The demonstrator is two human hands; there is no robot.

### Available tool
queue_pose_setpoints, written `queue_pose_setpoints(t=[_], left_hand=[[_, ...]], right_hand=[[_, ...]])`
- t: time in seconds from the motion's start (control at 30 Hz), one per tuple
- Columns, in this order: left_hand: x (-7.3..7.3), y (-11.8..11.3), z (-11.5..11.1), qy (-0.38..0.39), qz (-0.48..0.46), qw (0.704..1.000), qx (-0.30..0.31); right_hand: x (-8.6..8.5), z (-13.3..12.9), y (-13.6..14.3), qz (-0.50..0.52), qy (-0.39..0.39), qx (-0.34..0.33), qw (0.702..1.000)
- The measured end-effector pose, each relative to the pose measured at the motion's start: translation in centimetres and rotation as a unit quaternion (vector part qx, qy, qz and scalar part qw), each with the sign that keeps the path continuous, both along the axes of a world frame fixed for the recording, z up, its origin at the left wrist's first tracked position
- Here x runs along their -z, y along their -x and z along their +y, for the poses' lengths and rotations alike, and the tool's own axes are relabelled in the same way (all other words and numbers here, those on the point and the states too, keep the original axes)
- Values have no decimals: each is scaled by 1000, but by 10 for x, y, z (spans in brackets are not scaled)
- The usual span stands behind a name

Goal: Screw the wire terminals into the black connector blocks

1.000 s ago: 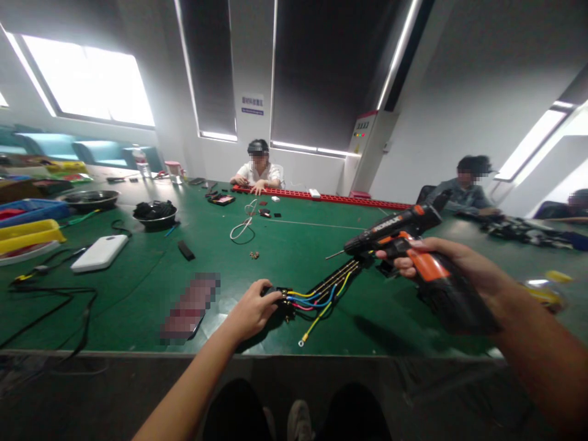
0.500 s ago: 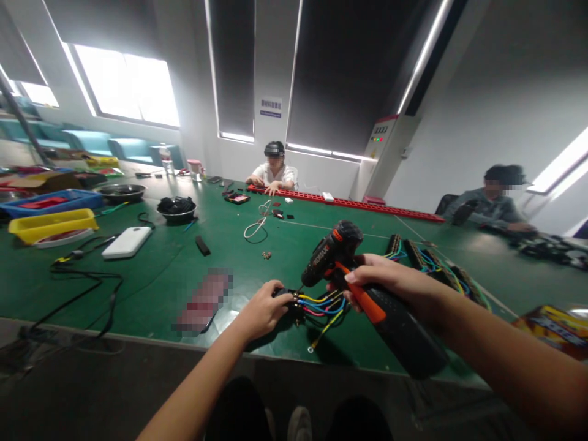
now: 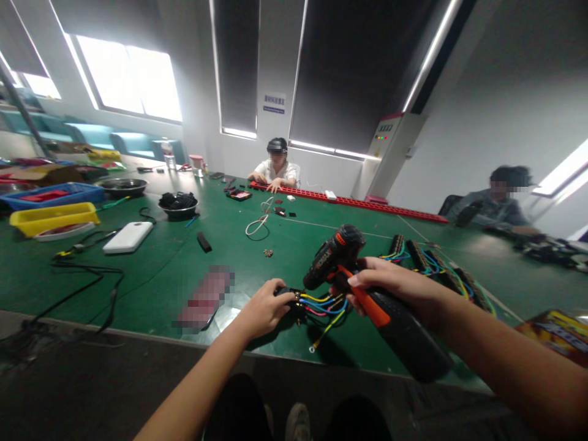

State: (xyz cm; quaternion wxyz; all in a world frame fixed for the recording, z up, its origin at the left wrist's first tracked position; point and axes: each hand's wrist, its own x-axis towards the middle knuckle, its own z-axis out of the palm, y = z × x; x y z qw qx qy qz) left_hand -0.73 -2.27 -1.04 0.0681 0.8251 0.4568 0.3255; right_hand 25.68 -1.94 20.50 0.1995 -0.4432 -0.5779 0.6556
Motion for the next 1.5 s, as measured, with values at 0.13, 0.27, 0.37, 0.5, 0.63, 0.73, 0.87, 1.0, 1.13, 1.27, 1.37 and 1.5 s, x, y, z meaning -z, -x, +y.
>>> queue_pose_setpoints(t=[0.13, 0.27, 0.37, 0.5, 0.63, 0.73, 0.87, 1.0, 1.13, 1.27, 1.37, 1.5], left_hand=[[2, 0, 0, 1, 3, 1000, -2], [1, 0, 0, -1, 6, 1000, -4], [0, 0, 0, -3, 1, 1000, -2], [3, 0, 1, -1, -4, 1000, 0], [3, 0, 1, -5, -15, 1000, 2], [3, 0, 2, -1, -23, 1000, 6], [8, 3, 5, 13, -79, 997, 10], [15, 6, 8, 31, -121, 992, -4], [15, 6, 8, 43, -136, 990, -4], [12, 6, 8, 49, -143, 988, -4], [12, 7, 8, 50, -141, 989, -5], [12, 6, 8, 49, -136, 989, -9]], right_hand=[[-4, 6, 1, -38, -23, -25, 999], [-16, 20, 3, -99, -36, -65, 992], [-27, 35, 7, -122, -13, -123, 985], [-37, 56, 18, -178, -26, -205, 962], [-45, 65, 39, -233, -47, -246, 940], [-49, 63, 55, -272, -14, -277, 921], [-50, 61, 64, -289, -6, -289, 913], [-50, 60, 62, -295, -14, -270, 916], [-50, 60, 55, -291, -15, -260, 921], [-49, 63, 51, -281, -10, -258, 924], [-49, 64, 49, -277, -12, -249, 928], [-48, 65, 48, -280, -19, -252, 926]])
